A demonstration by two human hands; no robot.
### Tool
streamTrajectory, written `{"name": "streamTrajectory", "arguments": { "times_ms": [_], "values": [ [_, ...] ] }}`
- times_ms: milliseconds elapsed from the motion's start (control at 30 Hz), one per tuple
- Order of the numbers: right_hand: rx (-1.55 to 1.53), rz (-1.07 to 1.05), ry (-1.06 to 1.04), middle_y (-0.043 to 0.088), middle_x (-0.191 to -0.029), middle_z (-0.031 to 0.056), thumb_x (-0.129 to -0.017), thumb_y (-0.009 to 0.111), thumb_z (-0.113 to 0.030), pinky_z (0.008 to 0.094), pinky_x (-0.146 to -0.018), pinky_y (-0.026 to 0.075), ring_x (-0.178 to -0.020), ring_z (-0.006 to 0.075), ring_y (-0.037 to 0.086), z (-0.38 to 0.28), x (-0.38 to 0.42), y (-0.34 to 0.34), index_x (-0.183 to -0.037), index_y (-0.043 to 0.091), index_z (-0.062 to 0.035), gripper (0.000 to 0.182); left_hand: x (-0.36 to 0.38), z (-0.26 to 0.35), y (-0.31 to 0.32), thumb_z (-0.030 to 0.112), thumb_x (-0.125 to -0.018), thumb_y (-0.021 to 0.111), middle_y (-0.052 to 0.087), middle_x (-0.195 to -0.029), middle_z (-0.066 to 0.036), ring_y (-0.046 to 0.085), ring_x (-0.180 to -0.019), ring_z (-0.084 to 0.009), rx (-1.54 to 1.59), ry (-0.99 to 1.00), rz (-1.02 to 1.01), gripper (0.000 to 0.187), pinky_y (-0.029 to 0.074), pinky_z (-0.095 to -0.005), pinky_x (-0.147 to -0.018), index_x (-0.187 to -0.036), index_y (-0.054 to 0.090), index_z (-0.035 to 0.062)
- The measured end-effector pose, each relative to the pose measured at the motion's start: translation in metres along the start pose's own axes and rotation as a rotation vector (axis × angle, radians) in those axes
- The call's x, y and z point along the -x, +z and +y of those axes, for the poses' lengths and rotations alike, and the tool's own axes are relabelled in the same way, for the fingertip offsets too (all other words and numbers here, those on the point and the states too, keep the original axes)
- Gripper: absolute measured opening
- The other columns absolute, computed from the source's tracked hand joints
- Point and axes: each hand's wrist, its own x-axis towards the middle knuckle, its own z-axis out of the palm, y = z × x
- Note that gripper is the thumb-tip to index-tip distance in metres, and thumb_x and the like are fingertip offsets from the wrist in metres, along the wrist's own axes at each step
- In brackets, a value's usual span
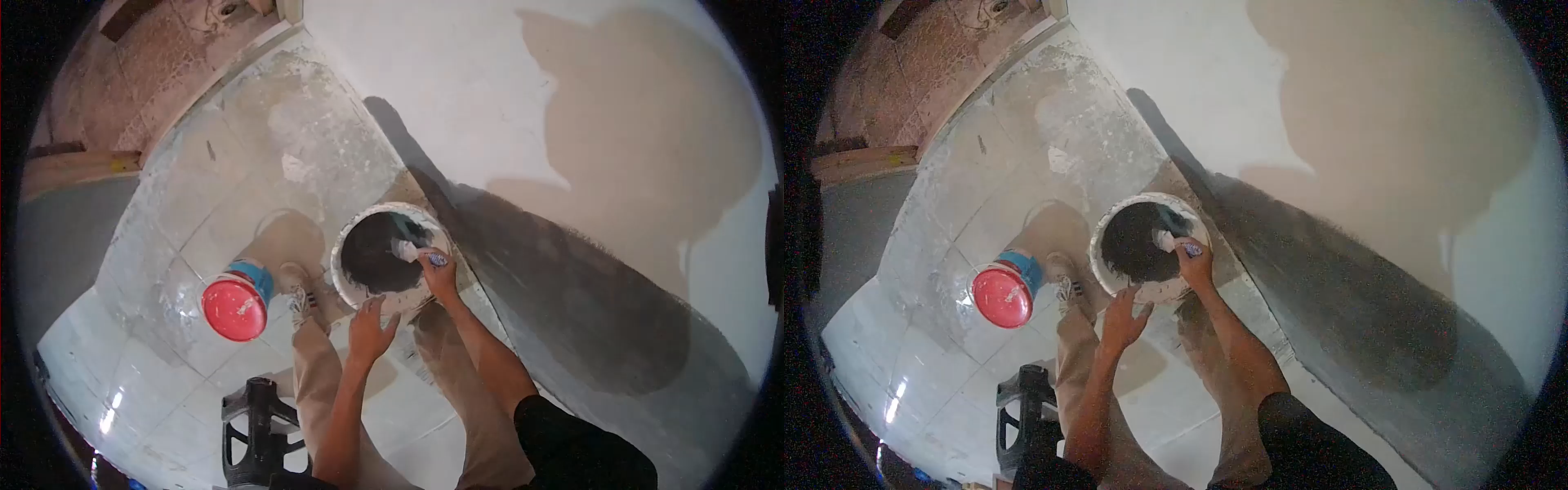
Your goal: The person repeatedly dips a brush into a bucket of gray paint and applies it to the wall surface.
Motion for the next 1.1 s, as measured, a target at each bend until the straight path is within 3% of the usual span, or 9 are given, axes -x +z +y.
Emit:
{"name": "streamTrajectory", "arguments": {
  "times_ms": [67,167,333,467,567,667,767,967,1100],
  "values": [
    [-0.078,0.042,-0.054,0.067,-0.080,0.0058,-0.093,0.065,-0.013,0.0269,-0.061,0.047,-0.065,0.0095,0.058,0.007,0.006,0.014,-0.102,0.072,-0.0017,0.016,0.013,-0.010,-0.007,0.037,-0.085,0.071,0.060,-0.125,-0.022,0.060,-0.112,-0.0408,0.022,-0.041,0.024,0.056,0.049,-0.0482,-0.095,-0.128,0.059,0.0021],
    [-0.118,0.030,-0.109,0.066,-0.079,0.0041,-0.094,0.066,-0.013,0.0272,-0.058,0.046,-0.063,0.0091,0.056,0.015,-0.017,-0.027,-0.102,0.072,-0.0018,0.015,-0.005,0.007,0.029,0.036,-0.086,0.071,0.061,-0.125,-0.022,0.060,-0.113,-0.0401,-0.001,-0.068,-0.012,0.056,0.049,-0.0474,-0.095,-0.128,0.059,0.0017],
    [0.071,-0.124,0.030,0.067,-0.096,0.0084,-0.095,0.065,-0.014,0.0275,-0.075,0.053,-0.084,0.0144,0.064,0.012,-0.004,-0.067,-0.106,0.069,0.0000,0.018,-0.005,0.017,0.054,0.034,-0.086,0.072,0.060,-0.126,-0.022,0.058,-0.117,-0.0399,0.201,-0.030,-0.047,0.056,0.047,-0.0468,-0.099,-0.130,0.057,0.0020],
    [-0.470,-0.165,0.180,0.066,-0.106,0.0119,-0.097,0.061,-0.010,0.0306,-0.093,0.057,-0.101,0.0205,0.066,0.014,-0.002,-0.066,-0.109,0.065,0.0022,0.018,-0.012,0.020,0.052,0.032,-0.086,0.071,0.060,-0.127,-0.023,0.058,-0.118,-0.0402,0.256,-0.024,-0.015,0.055,0.046,-0.0466,-0.100,-0.130,0.056,0.0022],
    [-0.497,-0.210,0.279,0.064,-0.109,0.0134,-0.098,0.059,-0.008,0.0348,-0.100,0.056,-0.106,0.0239,0.065,0.009,-0.004,-0.073,-0.111,0.062,0.0020,0.017,-0.016,0.015,0.055,0.033,-0.087,0.071,0.061,-0.127,-0.023,0.057,-0.118,-0.0398,0.311,-0.021,-0.006,0.055,0.045,-0.0465,-0.100,-0.130,0.056,0.0025],
    [-0.624,-0.231,0.256,0.066,-0.108,0.0100,-0.097,0.061,-0.008,0.0359,-0.097,0.056,-0.102,0.0242,0.067,0.039,-0.007,-0.084,-0.111,0.063,-0.0029,0.015,-0.016,0.021,0.046,0.033,-0.087,0.071,0.061,-0.127,-0.022,0.057,-0.117,-0.0395,0.315,-0.057,-0.033,0.054,0.045,-0.0465,-0.100,-0.130,0.056,0.0028],
    [-0.756,-0.150,0.335,0.064,-0.114,0.0149,-0.097,0.062,-0.008,0.0352,-0.100,0.055,-0.107,0.0256,0.065,0.036,-0.001,-0.094,-0.112,0.062,0.0020,0.018,-0.015,0.019,0.043,0.034,-0.089,0.070,0.061,-0.125,-0.022,0.058,-0.117,-0.0392,0.308,-0.024,0.000,0.053,0.046,-0.0466,-0.099,-0.130,0.057,0.0026],
    [-0.526,0.054,-0.008,0.066,-0.112,0.0137,-0.097,0.063,-0.010,0.0360,-0.101,0.055,-0.107,0.0226,0.065,-0.054,0.027,-0.103,-0.112,0.064,-0.0002,0.018,-0.018,0.019,0.034,0.035,-0.091,0.068,0.062,-0.121,-0.022,0.059,-0.114,-0.0401,0.335,-0.061,0.020,0.050,0.047,-0.0464,-0.097,-0.127,0.057,0.0024],
    [-0.227,0.229,-0.329,0.067,-0.104,0.0095,-0.094,0.064,0.000,0.0269,-0.091,0.055,-0.100,0.0164,0.065,-0.150,0.016,-0.069,-0.108,0.065,0.0019,0.014,-0.021,0.020,0.016,0.034,-0.091,0.067,0.062,-0.121,-0.023,0.059,-0.113,-0.0409,0.314,-0.052,0.030,0.048,0.047,-0.0468,-0.096,-0.126,0.058,0.0021]
  ]
}}
